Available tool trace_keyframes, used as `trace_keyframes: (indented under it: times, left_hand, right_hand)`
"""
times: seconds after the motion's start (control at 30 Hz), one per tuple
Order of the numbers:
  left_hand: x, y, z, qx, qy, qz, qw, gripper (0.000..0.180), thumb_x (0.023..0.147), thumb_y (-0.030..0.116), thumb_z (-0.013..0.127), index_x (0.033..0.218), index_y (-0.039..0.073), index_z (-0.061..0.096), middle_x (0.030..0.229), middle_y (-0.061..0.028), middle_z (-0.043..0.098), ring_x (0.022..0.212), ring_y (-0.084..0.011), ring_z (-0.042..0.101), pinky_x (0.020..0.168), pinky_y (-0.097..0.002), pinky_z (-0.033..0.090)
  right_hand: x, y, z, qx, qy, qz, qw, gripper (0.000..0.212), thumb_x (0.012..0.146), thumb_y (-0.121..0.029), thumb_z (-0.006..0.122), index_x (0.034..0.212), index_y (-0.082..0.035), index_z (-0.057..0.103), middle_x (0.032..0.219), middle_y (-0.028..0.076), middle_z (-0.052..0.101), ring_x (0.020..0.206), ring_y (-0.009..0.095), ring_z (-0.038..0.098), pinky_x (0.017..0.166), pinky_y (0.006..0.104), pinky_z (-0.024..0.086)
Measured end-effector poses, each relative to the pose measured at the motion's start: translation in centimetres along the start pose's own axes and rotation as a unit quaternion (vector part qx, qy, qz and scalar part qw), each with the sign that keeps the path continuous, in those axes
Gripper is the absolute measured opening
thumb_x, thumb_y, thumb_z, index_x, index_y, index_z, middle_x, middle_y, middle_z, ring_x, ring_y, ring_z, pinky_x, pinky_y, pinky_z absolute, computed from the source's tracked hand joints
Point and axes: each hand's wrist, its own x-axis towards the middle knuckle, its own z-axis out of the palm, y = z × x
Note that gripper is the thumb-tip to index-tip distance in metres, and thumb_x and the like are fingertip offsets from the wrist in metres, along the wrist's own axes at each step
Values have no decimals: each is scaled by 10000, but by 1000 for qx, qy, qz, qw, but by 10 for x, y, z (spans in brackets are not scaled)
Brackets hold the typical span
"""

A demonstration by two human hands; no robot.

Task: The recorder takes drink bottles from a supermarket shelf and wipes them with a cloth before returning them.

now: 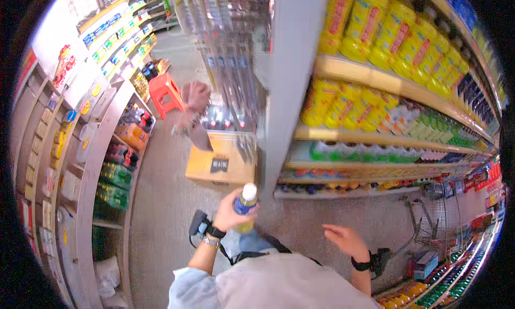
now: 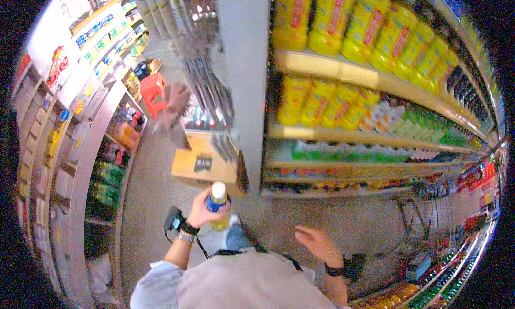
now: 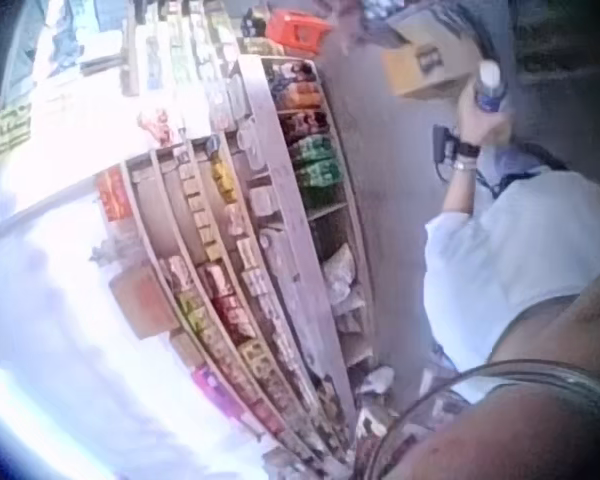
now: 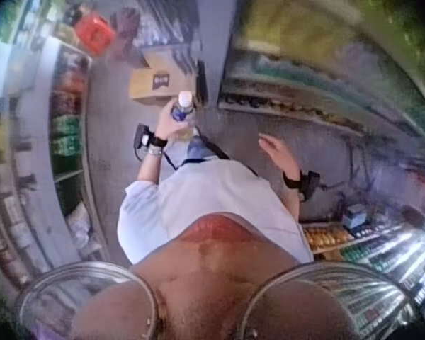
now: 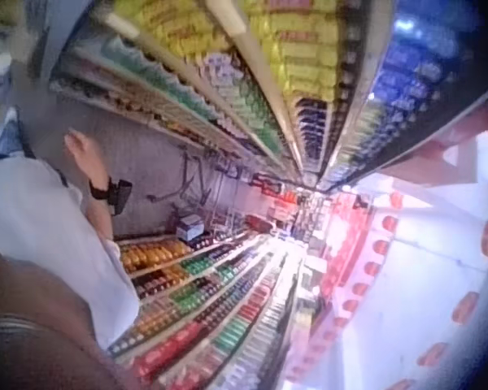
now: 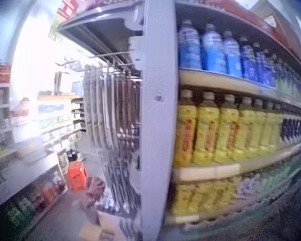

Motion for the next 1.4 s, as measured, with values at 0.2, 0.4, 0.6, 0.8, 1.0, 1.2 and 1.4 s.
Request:
trace_keyframes:
  times: [0.2,0.4,0.6,0.8,1.0,1.2,1.4]
  left_hand:
    - [-11,123,93,-72,-64,66,993,665,503,186,767,1062,8,453,908,-63,572,824,-123,537,765,-273,423]
    - [-25,185,176,-170,-174,111,964,697,511,141,775,1097,11,421,958,-37,535,881,-117,503,810,-271,395]
    - [-19,218,249,-218,-304,134,918,752,503,132,776,1140,6,397,1020,-49,502,938,-122,474,846,-278,369]
    - [5,237,321,-262,-380,99,882,799,498,119,775,1172,0,364,1047,-58,494,960,-133,472,864,-292,368]
    - [35,260,397,-238,-418,124,868,732,519,130,768,1137,9,395,1016,-45,505,930,-130,482,842,-291,380]
    - [64,275,488,-214,-451,169,850,751,529,155,770,1153,19,374,1081,-58,458,1010,-147,430,888,-301,335]
    - [88,303,570,-179,-507,214,816,749,541,112,764,1148,28,333,1077,-53,430,1026,-147,411,896,-298,322]
  right_hand:
    - [-84,77,-31,-63,83,-24,994,359,794,-301,533,1048,-47,532,810,99,602,714,141,557,644,259,432]
    - [-171,144,-38,90,232,14,968,311,797,-249,541,990,-6,561,767,54,590,679,100,511,633,233,408]
    - [-220,190,-41,210,310,43,926,307,814,-214,520,972,47,554,887,81,601,800,119,532,722,239,405]
    - [-226,231,-60,216,376,59,899,290,793,-220,537,958,16,567,810,70,607,745,103,531,658,243,426]
    - [-234,245,-119,184,396,64,897,277,793,-224,535,944,6,571,807,99,609,724,130,549,652,268,437]
    - [-224,223,-218,229,345,40,909,322,779,-204,572,1030,-5,540,934,78,589,845,126,531,767,258,418]
    - [-179,241,-297,233,357,-147,893,464,700,-126,658,1098,11,462,1001,66,549,927,124,497,798,274,413]
